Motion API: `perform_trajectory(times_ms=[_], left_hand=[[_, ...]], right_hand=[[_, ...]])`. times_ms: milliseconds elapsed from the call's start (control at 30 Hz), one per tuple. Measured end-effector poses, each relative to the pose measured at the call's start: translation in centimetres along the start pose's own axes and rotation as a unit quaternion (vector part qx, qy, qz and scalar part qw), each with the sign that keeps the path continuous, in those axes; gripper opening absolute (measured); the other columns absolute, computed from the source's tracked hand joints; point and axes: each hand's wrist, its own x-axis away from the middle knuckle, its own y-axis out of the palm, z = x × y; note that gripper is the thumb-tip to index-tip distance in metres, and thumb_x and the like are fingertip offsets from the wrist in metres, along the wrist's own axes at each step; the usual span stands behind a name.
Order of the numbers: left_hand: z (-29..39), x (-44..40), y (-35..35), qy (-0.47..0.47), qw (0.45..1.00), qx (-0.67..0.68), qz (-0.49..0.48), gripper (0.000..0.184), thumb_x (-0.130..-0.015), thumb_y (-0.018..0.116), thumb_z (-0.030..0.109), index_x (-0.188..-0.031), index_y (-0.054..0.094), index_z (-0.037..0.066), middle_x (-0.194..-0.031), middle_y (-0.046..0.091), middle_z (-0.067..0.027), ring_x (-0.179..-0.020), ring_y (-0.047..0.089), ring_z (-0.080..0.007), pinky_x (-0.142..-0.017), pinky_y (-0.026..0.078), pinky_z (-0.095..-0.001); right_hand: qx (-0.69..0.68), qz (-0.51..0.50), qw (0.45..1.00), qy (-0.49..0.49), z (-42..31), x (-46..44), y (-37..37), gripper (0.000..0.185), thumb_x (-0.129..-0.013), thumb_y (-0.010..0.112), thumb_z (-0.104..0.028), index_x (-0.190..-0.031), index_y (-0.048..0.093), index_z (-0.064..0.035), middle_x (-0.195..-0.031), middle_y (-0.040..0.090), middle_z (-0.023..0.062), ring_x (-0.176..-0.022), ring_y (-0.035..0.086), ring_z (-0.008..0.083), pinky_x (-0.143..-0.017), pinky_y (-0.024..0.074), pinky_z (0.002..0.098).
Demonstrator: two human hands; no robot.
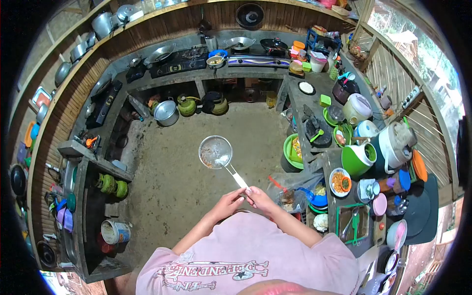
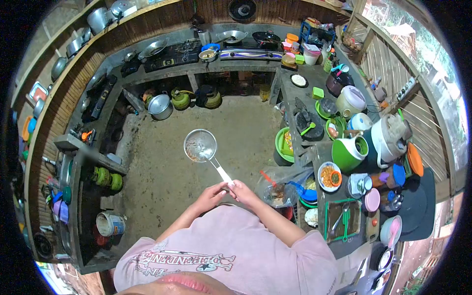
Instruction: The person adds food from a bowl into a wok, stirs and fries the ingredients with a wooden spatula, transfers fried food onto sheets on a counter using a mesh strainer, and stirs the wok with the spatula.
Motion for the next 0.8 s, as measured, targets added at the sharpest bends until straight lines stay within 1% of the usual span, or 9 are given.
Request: perform_trajectory(times_ms=[100, 167, 267, 333, 400, 500, 533, 633, 800], left_hand=[[-0.3, -4.5, -3.2, 0.009, 1.000, -0.001, 0.020, 0.045, -0.102, 0.057, 0.020, -0.141, 0.052, -0.001, -0.132, 0.064, -0.0170, -0.118, 0.063, -0.0234, -0.100, 0.049, -0.0352], [-1.3, -7.5, -5.7, 0.030, 0.995, -0.090, 0.024, 0.046, -0.101, 0.058, 0.021, -0.141, 0.052, 0.000, -0.130, 0.064, -0.0177, -0.117, 0.064, -0.0268, -0.100, 0.049, -0.0362], [-2.6, -13.0, -10.2, 0.041, 0.992, -0.120, 0.009, 0.047, -0.100, 0.058, 0.022, -0.142, 0.051, 0.002, -0.132, 0.063, -0.0195, -0.119, 0.063, -0.0297, -0.101, 0.049, -0.0366], [-3.3, -17.2, -13.4, 0.069, 0.991, -0.116, 0.005, 0.048, -0.100, 0.058, 0.022, -0.143, 0.050, 0.003, -0.135, 0.061, -0.0205, -0.122, 0.062, -0.0303, -0.103, 0.048, -0.0373], [-3.6, -21.5, -17.0, 0.087, 0.990, -0.113, -0.002, 0.048, -0.100, 0.058, 0.022, -0.143, 0.051, 0.003, -0.137, 0.060, -0.0203, -0.123, 0.062, -0.0294, -0.102, 0.048, -0.0373], [-3.8, -27.8, -21.7, 0.085, 0.994, -0.071, -0.018, 0.044, -0.101, 0.057, 0.023, -0.140, 0.054, 0.002, -0.134, 0.063, -0.0181, -0.119, 0.064, -0.0272, -0.099, 0.050, -0.0363], [-4.1, -29.8, -23.1, 0.085, 0.994, -0.068, -0.022, 0.044, -0.101, 0.057, 0.023, -0.140, 0.054, 0.002, -0.134, 0.063, -0.0181, -0.119, 0.064, -0.0272, -0.099, 0.050, -0.0363], [-4.7, -35.7, -26.3, 0.124, 0.989, -0.065, -0.043, 0.042, -0.102, 0.058, 0.024, -0.138, 0.057, 0.003, -0.128, 0.067, -0.0164, -0.115, 0.066, -0.0237, -0.098, 0.051, -0.0345], [-4.7, -44.5, -28.3, 0.049, 0.996, 0.001, -0.074, 0.038, -0.101, 0.061, 0.025, -0.133, 0.063, 0.004, -0.122, 0.071, -0.0136, -0.111, 0.068, -0.0190, -0.095, 0.052, -0.0320]], right_hand=[[-0.010, -0.004, 1.000, 0.015, -3.6, -4.7, -0.5, 0.027, -0.105, 0.053, -0.037, -0.103, 0.055, -0.0109, -0.069, 0.047, -0.0064, -0.057, 0.040, 0.0032, -0.049, 0.0315, 0.0205], [-0.021, -0.043, 0.999, -0.019, -4.6, -8.6, -1.6, 0.030, -0.103, 0.059, -0.039, -0.107, 0.055, -0.0094, -0.069, 0.046, -0.0070, -0.058, 0.041, 0.0026, -0.049, 0.0322, 0.0199], [0.022, -0.039, 0.998, -0.037, -8.3, -14.2, -2.7, 0.032, -0.101, 0.062, -0.038, -0.109, 0.055, -0.0079, -0.070, 0.046, -0.0070, -0.058, 0.040, 0.0021, -0.048, 0.0314, 0.0195], [-0.002, -0.044, 0.999, -0.003, -9.4, -19.1, -4.5, 0.033, -0.101, 0.062, -0.040, -0.108, 0.055, -0.0085, -0.071, 0.047, -0.0067, -0.058, 0.040, 0.0020, -0.047, 0.0304, 0.0193], [-0.029, -0.045, 0.999, 0.006, -11.5, -23.7, -5.6, 0.036, -0.102, 0.059, -0.042, -0.112, 0.057, -0.0075, -0.075, 0.049, -0.0050, -0.059, 0.039, 0.0032, -0.047, 0.0312, 0.0190], [-0.093, -0.020, 0.995, -0.008, -14.4, -29.6, -6.5, 0.030, -0.108, 0.046, -0.038, -0.102, 0.054, -0.0100, -0.069, 0.047, -0.0035, -0.053, 0.038, 0.0045, -0.045, 0.0316, 0.0197], [-0.095, -0.015, 0.995, -0.007, -15.4, -31.2, -6.9, 0.030, -0.108, 0.046, -0.038, -0.102, 0.054, -0.0100, -0.069, 0.047, -0.0035, -0.053, 0.038, 0.0045, -0.045, 0.0316, 0.0197], [-0.091, 0.063, 0.994, 0.009, -18.7, -34.5, -7.9, 0.028, -0.110, 0.041, -0.032, -0.100, 0.055, -0.0100, -0.069, 0.046, -0.0034, -0.052, 0.038, 0.0051, -0.045, 0.0327, 0.0212], [-0.158, 0.076, 0.985, 0.002, -21.5, -39.2, -12.8, 0.020, -0.109, 0.040, -0.022, -0.101, 0.053, -0.0102, -0.069, 0.048, -0.0015, -0.052, 0.038, 0.0060, -0.045, 0.0314, 0.0222]])
